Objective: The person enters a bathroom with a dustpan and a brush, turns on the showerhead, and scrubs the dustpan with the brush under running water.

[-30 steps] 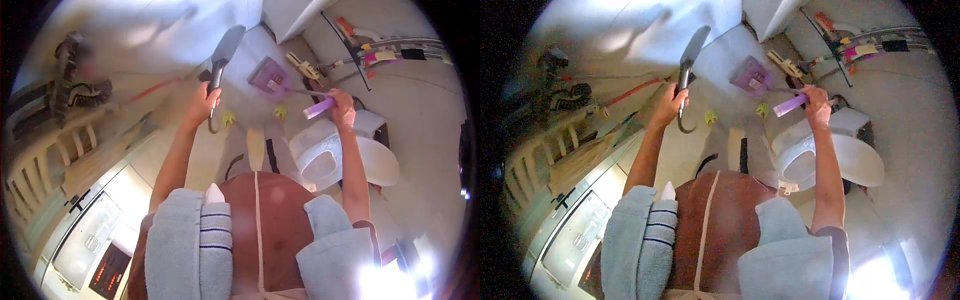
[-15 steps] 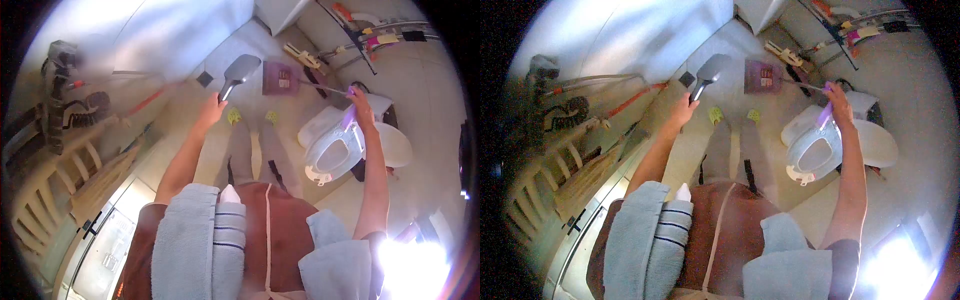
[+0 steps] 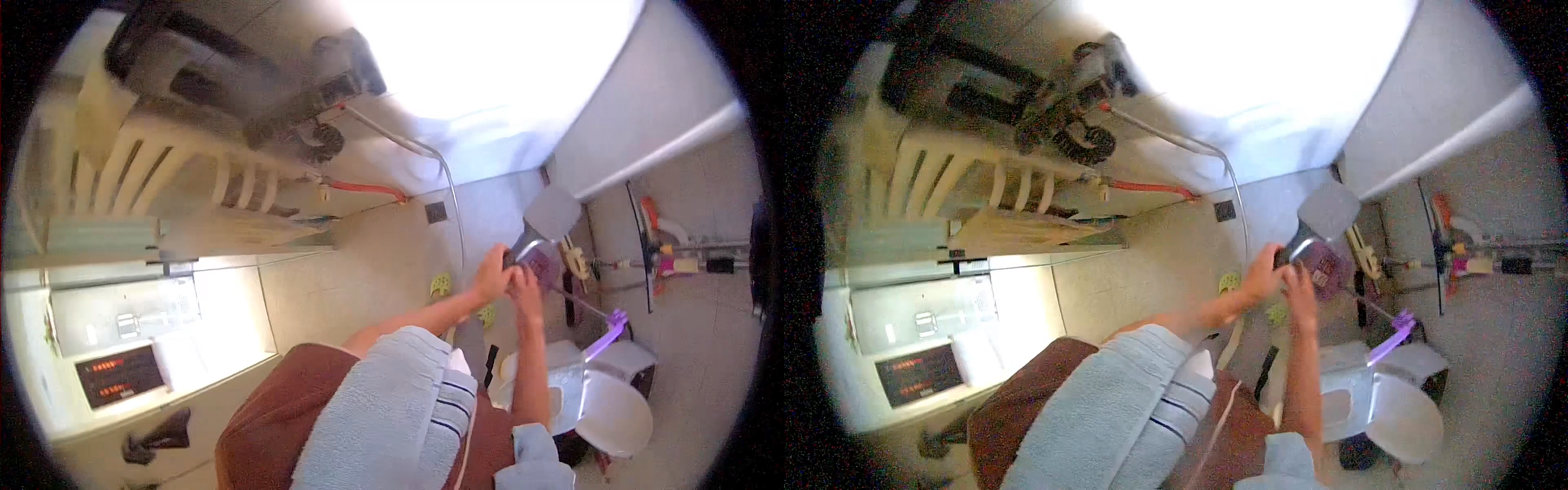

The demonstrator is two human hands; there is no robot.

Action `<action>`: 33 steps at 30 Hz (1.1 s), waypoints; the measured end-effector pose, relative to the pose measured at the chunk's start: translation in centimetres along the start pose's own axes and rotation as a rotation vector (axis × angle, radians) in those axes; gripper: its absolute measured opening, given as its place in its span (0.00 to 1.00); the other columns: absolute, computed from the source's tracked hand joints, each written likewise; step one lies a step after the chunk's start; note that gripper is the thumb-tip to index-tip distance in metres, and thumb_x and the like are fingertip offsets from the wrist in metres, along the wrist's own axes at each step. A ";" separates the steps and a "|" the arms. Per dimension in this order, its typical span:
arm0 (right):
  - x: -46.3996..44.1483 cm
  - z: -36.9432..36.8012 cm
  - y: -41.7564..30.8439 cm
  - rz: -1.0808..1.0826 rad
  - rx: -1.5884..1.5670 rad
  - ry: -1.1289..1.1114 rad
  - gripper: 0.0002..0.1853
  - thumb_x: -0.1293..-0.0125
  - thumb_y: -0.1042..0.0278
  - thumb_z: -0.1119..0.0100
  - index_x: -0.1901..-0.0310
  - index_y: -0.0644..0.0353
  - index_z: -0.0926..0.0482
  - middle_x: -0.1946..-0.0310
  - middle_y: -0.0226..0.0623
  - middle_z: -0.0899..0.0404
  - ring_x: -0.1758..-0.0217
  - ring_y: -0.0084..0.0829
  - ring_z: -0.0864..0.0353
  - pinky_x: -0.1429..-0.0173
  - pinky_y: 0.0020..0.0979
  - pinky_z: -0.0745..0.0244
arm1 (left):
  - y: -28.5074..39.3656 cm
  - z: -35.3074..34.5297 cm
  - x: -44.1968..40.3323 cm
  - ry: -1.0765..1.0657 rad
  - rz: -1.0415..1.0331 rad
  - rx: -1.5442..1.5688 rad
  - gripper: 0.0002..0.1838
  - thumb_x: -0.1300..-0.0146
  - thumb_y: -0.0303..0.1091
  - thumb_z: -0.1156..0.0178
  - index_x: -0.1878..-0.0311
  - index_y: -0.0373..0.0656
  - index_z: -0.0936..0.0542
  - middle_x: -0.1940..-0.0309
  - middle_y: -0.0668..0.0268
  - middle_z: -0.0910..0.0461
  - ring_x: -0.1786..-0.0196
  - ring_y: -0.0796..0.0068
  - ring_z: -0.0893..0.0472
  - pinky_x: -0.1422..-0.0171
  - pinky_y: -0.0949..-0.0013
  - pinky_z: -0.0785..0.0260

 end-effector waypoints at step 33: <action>7.6 -0.8 8.7 -0.087 -0.644 0.786 0.31 0.38 0.35 0.62 0.75 0.59 0.31 0.89 0.28 0.36 0.89 0.21 0.39 0.84 0.24 0.46 | -0.1 13.3 -8.8 -0.502 0.133 0.802 0.12 0.39 0.34 0.50 0.57 0.37 0.26 0.62 0.61 0.25 0.59 0.71 0.26 0.50 0.68 0.33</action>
Point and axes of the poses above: each hand's wrist, its own x-axis away from the middle knuckle, its own z-axis out of the back of the hand, y = z × x, the point moved 1 cm from there along -x, towards the middle knuckle
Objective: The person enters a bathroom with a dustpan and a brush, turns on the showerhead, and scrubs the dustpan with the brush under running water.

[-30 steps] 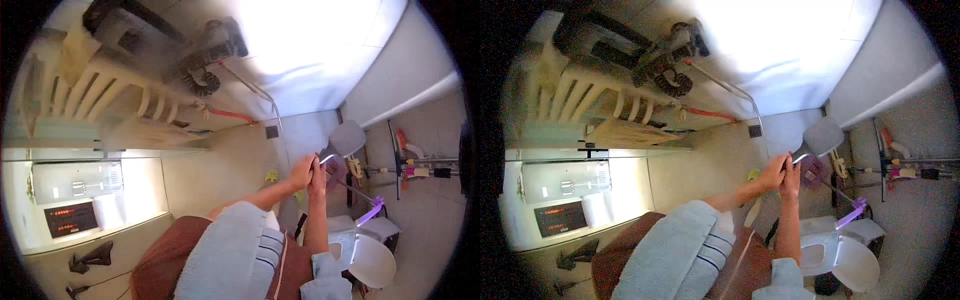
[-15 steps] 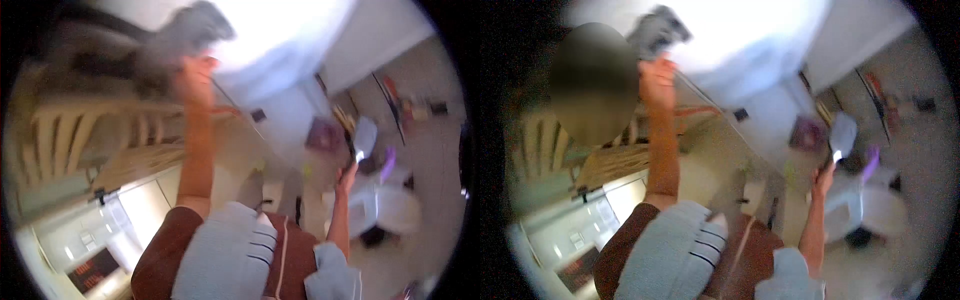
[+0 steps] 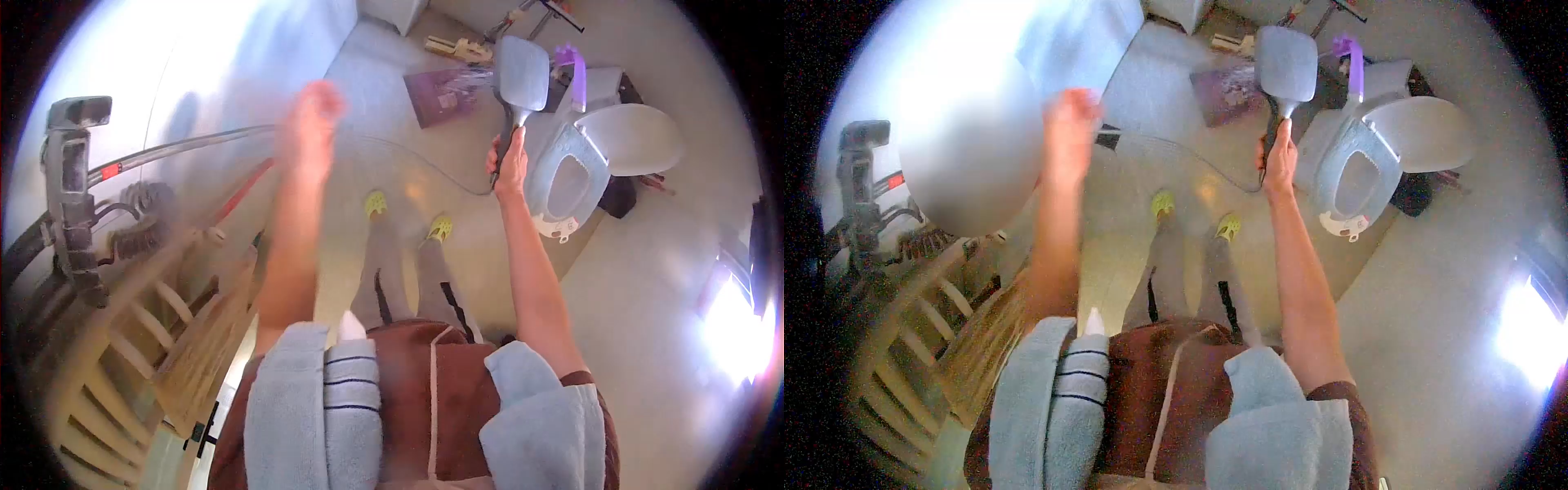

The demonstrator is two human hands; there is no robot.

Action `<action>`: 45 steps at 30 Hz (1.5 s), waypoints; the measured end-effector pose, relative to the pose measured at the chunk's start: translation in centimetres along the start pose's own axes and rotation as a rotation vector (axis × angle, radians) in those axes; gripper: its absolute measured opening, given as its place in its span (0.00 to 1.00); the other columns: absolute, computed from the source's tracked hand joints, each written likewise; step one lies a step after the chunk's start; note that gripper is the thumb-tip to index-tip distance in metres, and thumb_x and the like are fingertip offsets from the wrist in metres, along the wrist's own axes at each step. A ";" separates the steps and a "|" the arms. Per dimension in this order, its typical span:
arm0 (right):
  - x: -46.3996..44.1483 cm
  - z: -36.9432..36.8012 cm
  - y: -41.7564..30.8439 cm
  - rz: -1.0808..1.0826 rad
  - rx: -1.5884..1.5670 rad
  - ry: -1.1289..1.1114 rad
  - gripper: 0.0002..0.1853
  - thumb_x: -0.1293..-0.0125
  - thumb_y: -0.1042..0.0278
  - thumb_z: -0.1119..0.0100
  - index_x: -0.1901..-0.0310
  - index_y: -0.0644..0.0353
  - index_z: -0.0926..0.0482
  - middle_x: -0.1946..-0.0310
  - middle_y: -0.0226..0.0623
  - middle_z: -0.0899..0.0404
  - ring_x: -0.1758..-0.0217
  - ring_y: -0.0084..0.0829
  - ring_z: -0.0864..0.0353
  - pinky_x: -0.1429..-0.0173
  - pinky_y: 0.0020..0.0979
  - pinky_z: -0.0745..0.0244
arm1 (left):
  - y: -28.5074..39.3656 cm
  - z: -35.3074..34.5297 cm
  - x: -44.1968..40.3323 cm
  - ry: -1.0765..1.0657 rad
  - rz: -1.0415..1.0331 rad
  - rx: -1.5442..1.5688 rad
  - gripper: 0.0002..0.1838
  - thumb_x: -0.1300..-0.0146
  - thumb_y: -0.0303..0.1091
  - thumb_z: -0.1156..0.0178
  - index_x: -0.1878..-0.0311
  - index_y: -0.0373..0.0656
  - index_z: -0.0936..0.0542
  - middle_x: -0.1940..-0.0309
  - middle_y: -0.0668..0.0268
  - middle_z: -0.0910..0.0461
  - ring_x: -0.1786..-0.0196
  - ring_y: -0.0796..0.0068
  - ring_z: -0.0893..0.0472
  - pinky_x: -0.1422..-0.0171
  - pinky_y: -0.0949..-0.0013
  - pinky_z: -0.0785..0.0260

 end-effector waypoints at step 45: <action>-4.7 -0.5 0.8 0.148 0.078 0.155 0.29 0.37 0.36 0.62 0.75 0.59 0.32 0.88 0.29 0.36 0.87 0.22 0.37 0.83 0.24 0.45 | -13.3 20.9 7.1 0.686 0.423 0.258 0.09 0.36 0.37 0.49 0.65 0.42 0.26 0.74 0.66 0.24 0.71 0.74 0.24 0.66 0.72 0.28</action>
Point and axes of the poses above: each hand's wrist, its own x-axis away from the middle knuckle, its own z-axis out of the back of the hand, y = z × x, the point moved 1 cm from there along -x, towards the middle knuckle
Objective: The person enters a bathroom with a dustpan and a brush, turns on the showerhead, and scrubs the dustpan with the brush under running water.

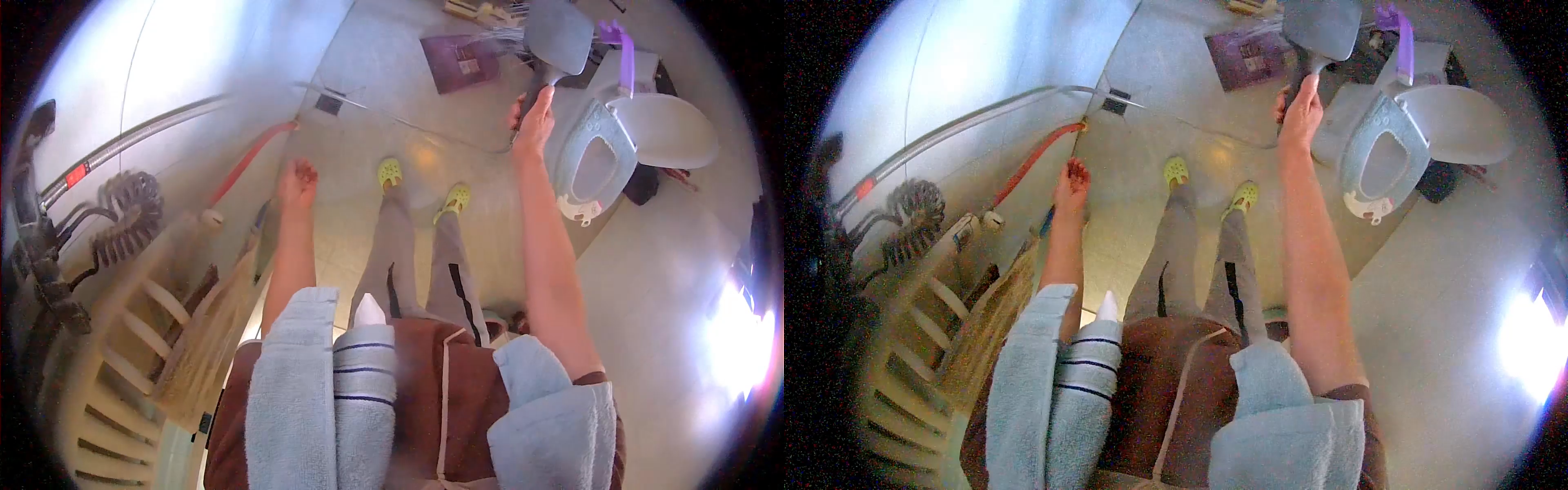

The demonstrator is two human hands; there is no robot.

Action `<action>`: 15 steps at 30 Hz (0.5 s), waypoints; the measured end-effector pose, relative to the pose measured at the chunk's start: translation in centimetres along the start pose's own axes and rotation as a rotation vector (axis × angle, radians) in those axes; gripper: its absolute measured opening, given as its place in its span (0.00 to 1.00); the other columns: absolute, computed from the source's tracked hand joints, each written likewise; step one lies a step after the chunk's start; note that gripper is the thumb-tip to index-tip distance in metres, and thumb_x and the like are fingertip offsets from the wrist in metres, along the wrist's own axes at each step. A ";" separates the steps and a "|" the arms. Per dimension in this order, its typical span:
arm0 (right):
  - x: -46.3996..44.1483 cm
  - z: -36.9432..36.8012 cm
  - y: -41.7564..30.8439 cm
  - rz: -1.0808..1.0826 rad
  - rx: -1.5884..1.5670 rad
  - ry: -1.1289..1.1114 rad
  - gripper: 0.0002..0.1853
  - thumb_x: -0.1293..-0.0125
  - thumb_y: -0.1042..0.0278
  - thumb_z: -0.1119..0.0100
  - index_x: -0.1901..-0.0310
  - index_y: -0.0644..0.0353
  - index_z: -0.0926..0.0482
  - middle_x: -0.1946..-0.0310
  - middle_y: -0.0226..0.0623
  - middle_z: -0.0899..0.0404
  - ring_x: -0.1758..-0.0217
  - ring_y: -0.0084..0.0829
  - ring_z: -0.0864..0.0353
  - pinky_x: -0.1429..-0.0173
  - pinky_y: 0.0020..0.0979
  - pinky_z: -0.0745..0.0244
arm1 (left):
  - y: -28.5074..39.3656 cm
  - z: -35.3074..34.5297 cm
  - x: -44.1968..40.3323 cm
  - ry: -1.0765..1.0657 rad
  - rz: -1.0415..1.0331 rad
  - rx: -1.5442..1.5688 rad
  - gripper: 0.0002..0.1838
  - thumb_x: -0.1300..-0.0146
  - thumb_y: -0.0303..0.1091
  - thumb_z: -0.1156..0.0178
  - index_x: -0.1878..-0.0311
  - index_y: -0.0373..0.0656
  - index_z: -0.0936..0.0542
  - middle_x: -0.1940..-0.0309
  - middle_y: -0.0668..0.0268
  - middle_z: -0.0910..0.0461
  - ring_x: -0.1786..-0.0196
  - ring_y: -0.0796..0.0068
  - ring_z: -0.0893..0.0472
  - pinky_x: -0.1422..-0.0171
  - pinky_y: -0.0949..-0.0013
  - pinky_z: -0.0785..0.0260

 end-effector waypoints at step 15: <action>2.1 1.5 1.3 -0.111 -0.210 -0.012 0.28 0.37 0.37 0.60 0.74 0.59 0.33 0.88 0.31 0.36 0.89 0.24 0.39 0.84 0.26 0.46 | -0.5 1.3 -0.4 -0.005 0.027 -0.060 0.06 0.42 0.31 0.44 0.72 0.39 0.26 0.76 0.64 0.25 0.75 0.74 0.26 0.68 0.72 0.28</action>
Point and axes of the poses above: each hand's wrist, its own x-axis away from the middle knuckle, its own z-axis out of the back of the hand, y = z × x, the point moved 1 cm from there along -x, towards the middle knuckle
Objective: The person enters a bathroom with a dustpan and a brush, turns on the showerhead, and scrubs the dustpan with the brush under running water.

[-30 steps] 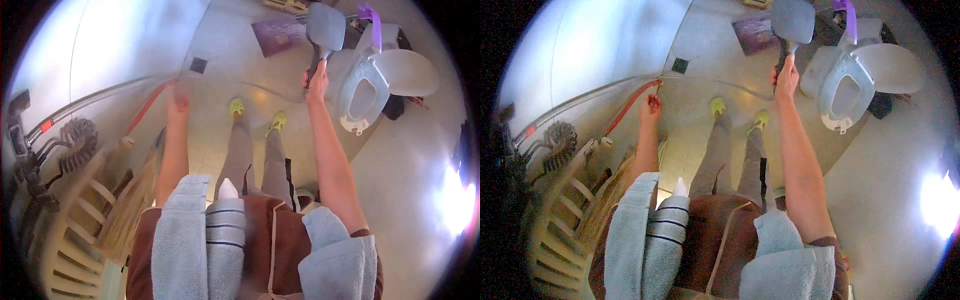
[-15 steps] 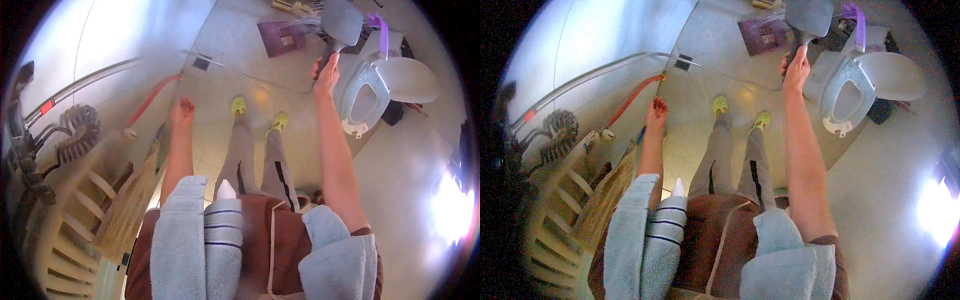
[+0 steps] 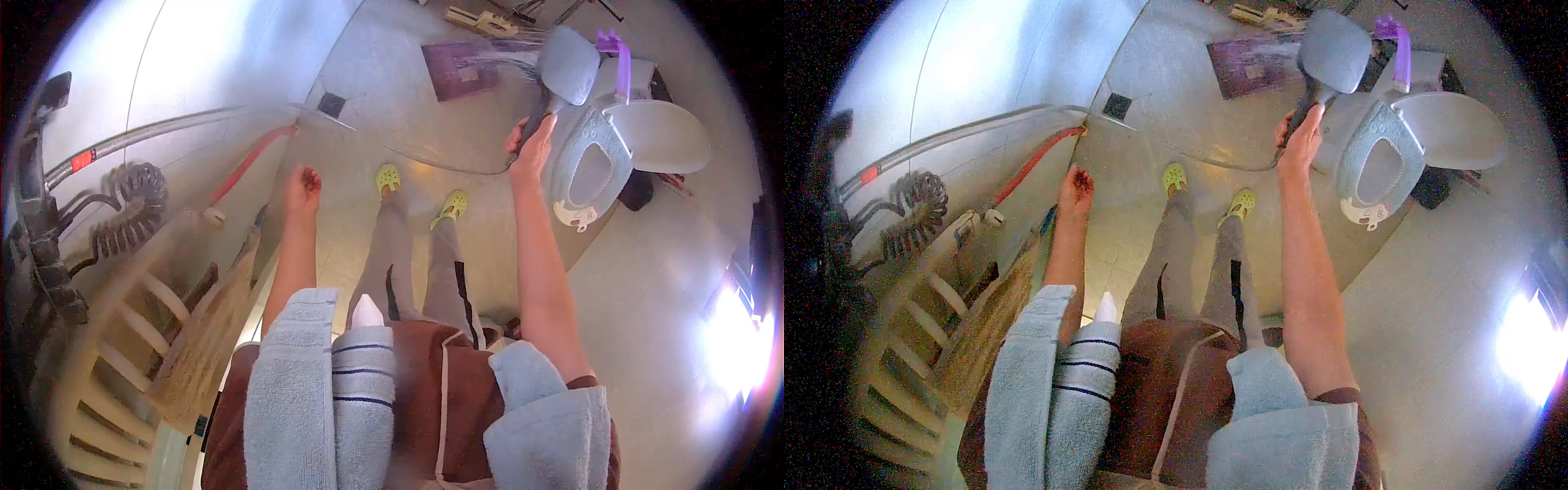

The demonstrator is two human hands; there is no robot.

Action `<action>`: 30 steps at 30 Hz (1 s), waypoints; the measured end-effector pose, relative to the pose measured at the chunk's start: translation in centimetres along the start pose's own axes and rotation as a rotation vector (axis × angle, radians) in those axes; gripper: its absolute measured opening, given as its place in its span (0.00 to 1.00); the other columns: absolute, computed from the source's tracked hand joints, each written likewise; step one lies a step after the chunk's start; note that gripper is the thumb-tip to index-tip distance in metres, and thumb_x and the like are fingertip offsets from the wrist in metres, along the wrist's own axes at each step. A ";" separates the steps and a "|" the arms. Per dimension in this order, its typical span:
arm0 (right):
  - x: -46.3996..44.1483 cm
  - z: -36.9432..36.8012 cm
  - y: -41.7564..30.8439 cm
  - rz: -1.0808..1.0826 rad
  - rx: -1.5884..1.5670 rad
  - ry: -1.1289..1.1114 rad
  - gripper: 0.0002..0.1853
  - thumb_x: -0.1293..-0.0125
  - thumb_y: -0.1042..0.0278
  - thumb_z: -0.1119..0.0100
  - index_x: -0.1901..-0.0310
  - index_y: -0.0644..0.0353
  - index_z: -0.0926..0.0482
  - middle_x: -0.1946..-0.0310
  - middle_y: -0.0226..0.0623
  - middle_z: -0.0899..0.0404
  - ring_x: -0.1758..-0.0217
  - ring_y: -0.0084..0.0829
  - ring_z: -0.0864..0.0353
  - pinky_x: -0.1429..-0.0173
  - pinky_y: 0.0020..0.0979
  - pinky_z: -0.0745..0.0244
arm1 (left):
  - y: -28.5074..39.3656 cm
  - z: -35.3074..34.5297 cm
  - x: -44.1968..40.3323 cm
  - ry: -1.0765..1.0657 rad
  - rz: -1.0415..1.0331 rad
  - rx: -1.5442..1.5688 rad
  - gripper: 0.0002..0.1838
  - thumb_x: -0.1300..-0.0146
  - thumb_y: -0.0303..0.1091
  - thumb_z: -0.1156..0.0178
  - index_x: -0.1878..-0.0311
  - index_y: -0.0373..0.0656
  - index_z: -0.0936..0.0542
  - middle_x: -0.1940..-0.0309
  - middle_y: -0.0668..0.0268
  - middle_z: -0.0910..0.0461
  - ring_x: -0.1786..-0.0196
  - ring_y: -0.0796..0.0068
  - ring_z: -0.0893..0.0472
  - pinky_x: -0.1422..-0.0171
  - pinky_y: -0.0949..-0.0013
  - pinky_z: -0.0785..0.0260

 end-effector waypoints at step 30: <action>3.8 -0.1 -1.7 0.027 0.140 -0.026 0.25 0.38 0.36 0.59 0.73 0.53 0.33 0.87 0.24 0.40 0.88 0.17 0.43 0.85 0.20 0.49 | 20.7 -18.5 29.6 -0.792 -0.498 0.707 0.17 0.44 0.17 0.52 0.50 0.21 0.34 0.42 0.46 0.38 0.36 0.56 0.40 0.28 0.56 0.53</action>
Point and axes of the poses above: each hand's wrist, its own x-axis away from the middle knuckle, its own z-axis out of the back of the hand, y = z × x, the point moved 1 cm from there along -x, towards the middle knuckle
